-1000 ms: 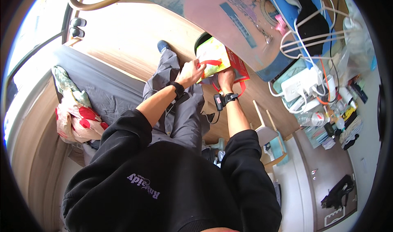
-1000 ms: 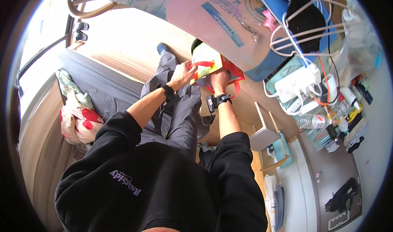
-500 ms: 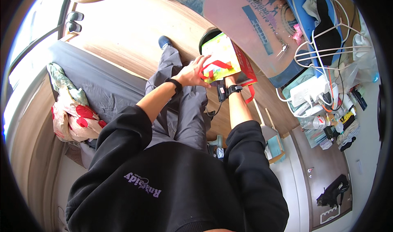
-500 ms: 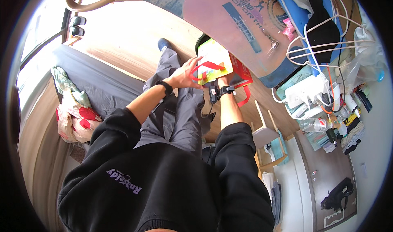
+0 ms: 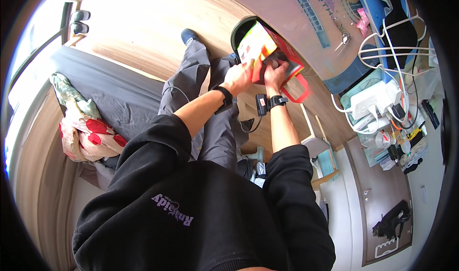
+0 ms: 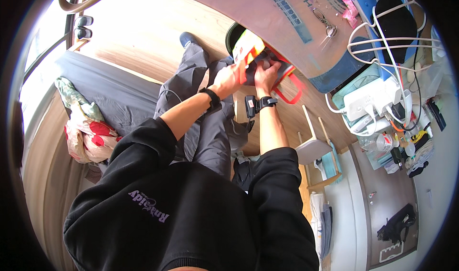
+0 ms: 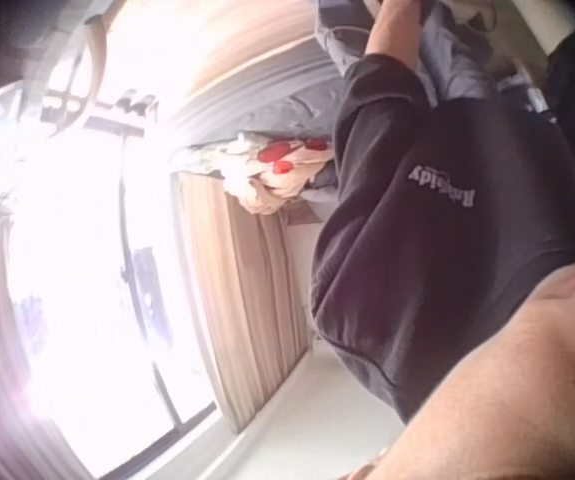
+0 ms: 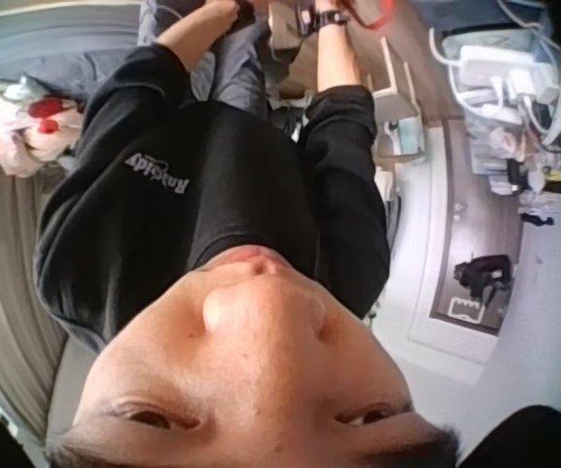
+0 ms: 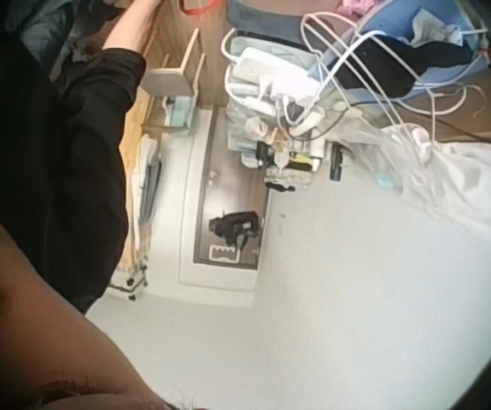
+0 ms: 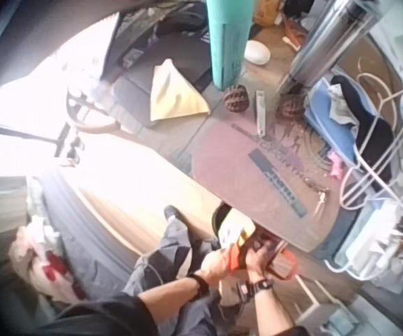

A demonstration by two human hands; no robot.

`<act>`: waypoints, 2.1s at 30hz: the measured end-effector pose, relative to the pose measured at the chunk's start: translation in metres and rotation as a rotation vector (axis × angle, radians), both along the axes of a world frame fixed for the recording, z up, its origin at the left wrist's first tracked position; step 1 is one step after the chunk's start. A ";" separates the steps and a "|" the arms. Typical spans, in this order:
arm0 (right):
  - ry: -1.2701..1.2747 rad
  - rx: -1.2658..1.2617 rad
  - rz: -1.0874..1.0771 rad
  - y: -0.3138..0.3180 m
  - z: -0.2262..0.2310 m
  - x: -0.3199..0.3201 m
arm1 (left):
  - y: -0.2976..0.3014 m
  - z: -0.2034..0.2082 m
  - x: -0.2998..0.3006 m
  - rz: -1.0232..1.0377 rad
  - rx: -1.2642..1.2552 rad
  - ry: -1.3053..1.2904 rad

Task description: The person gathers several small items from a cluttered desk, including a laptop, a small bottle, a red plastic frame, a black pouch, a yellow cloth, and a plastic bag. They place these items into a red and yellow tote bag, then set the bag on the floor. The person then picks up a small tube and applies its contents to their hand.

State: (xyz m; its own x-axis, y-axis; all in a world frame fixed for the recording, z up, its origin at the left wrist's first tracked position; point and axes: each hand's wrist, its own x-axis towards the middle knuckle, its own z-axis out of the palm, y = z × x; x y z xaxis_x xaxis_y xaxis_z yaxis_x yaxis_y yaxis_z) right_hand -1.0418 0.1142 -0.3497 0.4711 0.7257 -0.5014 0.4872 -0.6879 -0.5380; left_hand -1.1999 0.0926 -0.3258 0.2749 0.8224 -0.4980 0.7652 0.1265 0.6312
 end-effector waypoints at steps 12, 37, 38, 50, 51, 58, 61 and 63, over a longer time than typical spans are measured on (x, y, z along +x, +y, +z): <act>0.274 -0.152 0.045 0.008 -0.069 0.006 | 0.045 -0.050 -0.044 0.144 -0.215 -0.011; 0.499 0.371 -0.323 -0.075 0.228 0.139 | 0.115 0.206 -0.125 -0.057 -0.055 -0.081; 0.469 0.337 -0.367 -0.073 0.240 0.150 | 0.125 0.231 -0.119 -0.047 -0.023 -0.086; 0.494 0.478 -0.129 -0.019 0.316 0.154 | 0.185 0.362 -0.024 -0.132 0.128 -0.195; 0.469 0.448 -0.097 -0.011 0.318 0.148 | 0.187 0.356 -0.022 -0.146 0.124 -0.194; 0.248 0.437 0.114 0.073 0.311 0.089 | 0.219 0.297 0.000 -0.214 0.247 -0.081; 0.107 0.368 0.104 0.116 0.299 0.061 | 0.241 0.273 0.025 -0.262 0.425 -0.038; 0.021 0.264 0.095 0.140 0.288 0.046 | 0.257 0.262 0.037 -0.292 0.547 -0.013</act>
